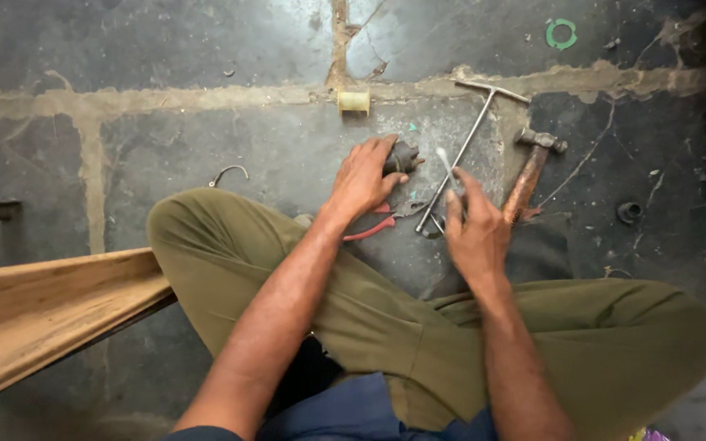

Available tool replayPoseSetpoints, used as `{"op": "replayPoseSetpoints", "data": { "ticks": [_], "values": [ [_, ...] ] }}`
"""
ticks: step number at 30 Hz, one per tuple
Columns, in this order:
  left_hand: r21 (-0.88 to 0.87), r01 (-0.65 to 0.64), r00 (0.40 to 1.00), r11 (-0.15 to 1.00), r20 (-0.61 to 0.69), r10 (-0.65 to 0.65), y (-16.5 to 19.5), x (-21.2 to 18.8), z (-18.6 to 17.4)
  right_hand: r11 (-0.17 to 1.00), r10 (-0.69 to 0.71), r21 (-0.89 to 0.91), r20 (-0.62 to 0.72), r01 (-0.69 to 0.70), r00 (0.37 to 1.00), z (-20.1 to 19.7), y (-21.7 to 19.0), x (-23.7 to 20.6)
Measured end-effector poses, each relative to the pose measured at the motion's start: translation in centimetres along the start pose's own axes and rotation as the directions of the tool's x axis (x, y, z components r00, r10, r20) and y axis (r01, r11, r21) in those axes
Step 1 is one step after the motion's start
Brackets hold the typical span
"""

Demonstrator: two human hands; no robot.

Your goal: The person sits on the floor and uses a hammer to repeatedly strike a small metal cup and a cylindrical metal part. They also use a screwdriver to adjust a component inside the metal part.

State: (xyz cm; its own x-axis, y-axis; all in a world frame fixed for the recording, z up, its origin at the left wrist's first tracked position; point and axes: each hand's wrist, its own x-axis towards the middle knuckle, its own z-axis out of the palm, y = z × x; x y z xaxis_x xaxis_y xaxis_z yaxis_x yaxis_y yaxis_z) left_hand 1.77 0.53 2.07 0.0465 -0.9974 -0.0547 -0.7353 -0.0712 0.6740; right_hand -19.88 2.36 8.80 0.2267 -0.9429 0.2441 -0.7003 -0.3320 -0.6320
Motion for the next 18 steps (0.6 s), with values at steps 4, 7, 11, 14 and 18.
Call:
{"op": "replayPoseSetpoints", "data": {
  "ticks": [4,7,11,14,18],
  "values": [
    [-0.036,-0.034,0.999,0.999,-0.013,0.033,0.2,-0.2,-0.6,0.998,-0.058,-0.004,0.125,0.059,0.99,0.6,-1.1,-0.5],
    [-0.037,-0.069,0.998,0.997,0.013,0.069,0.2,-0.2,-0.8,0.997,-0.033,-0.06,0.185,0.044,0.982,0.7,-1.7,-0.8],
    [-0.035,-0.086,0.996,0.996,0.032,0.087,-0.1,-0.4,-0.7,0.989,-0.057,-0.118,0.221,0.084,0.974,0.4,-2.1,-0.9],
    [-0.02,-0.108,0.994,0.994,0.021,0.109,0.0,-0.6,-0.7,0.989,-0.06,-0.118,0.246,0.091,0.967,0.5,-2.0,-1.0],
    [-0.005,-0.207,0.973,0.978,-0.103,0.205,0.9,-0.7,-1.0,0.988,-0.114,-0.087,0.176,0.131,0.978,1.0,-1.6,-1.0]
  ]
}}
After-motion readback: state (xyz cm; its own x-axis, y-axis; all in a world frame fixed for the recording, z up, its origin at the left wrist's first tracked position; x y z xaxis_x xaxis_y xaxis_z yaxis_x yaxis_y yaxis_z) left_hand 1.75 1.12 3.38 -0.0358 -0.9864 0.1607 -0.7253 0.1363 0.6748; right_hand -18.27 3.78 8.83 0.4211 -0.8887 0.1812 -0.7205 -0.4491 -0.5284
